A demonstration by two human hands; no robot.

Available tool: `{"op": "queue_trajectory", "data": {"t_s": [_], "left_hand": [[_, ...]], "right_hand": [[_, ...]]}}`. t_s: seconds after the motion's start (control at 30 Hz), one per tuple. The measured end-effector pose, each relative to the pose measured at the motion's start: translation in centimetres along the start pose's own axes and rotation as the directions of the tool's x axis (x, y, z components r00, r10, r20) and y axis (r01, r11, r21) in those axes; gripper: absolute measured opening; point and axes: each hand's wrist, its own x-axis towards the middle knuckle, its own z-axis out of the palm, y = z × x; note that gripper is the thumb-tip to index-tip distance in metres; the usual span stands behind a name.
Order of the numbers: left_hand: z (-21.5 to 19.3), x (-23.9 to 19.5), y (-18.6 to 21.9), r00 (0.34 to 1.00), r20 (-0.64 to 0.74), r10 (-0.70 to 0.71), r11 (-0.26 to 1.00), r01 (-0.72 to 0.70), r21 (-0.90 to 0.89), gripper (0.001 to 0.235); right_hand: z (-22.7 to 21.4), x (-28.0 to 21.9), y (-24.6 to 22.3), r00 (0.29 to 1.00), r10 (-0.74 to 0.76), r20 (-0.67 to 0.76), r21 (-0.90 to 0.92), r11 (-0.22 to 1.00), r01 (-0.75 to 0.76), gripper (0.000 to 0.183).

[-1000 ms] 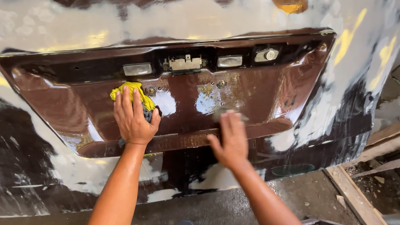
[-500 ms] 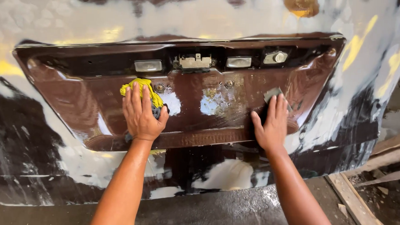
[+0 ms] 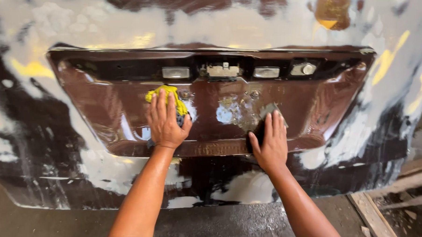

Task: The person scrubs the side and rear of a brown car using a yellow sponge and a metal scraper. They repeatedly dip the tools into a green bucket of water to rinse them before continuing to clean the vehicle's surface.

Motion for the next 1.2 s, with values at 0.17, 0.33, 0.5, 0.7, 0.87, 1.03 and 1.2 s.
{"op": "queue_trajectory", "data": {"t_s": [0.17, 0.33, 0.5, 0.7, 0.87, 1.03, 1.2], "left_hand": [[0.2, -0.2, 0.1, 1.0, 0.004, -0.011, 1.0, 0.011, -0.027, 0.078], [-1.1, -0.7, -1.0, 0.997, 0.068, 0.02, 0.999, -0.017, -0.032, 0.076], [-1.8, -0.8, -1.8, 0.998, 0.059, 0.03, 0.999, -0.029, -0.024, 0.073], [-2.1, -1.3, -1.9, 0.997, 0.073, 0.018, 0.996, -0.011, -0.091, 0.074], [-2.0, -1.3, -2.5, 0.996, 0.087, 0.02, 0.995, -0.011, -0.096, 0.073], [-1.7, -1.1, -2.3, 0.994, 0.106, 0.021, 0.991, -0.007, -0.131, 0.072], [-1.3, -1.8, -2.5, 0.994, 0.112, 0.006, 0.993, 0.007, -0.115, 0.071]], "right_hand": [[1.4, 0.7, -5.3, 0.973, -0.222, 0.057, 0.117, 0.97, 0.215, 0.075], [2.2, 6.0, -9.7, 0.935, -0.348, 0.072, 0.181, 0.926, 0.331, 0.066], [2.6, 4.3, -11.7, 0.848, -0.525, -0.078, 0.295, 0.8, 0.522, 0.064], [2.4, 7.0, -10.2, 0.982, -0.063, -0.178, 0.17, 0.981, 0.093, 0.05], [2.7, 6.3, -11.2, 0.855, -0.51, 0.092, 0.231, 0.847, 0.48, 0.059], [3.3, 7.6, -10.2, 0.967, -0.221, -0.129, 0.09, 0.968, 0.234, 0.057], [5.0, 5.5, -13.1, 0.901, -0.433, 0.003, 0.178, 0.887, 0.426, 0.071]]}}
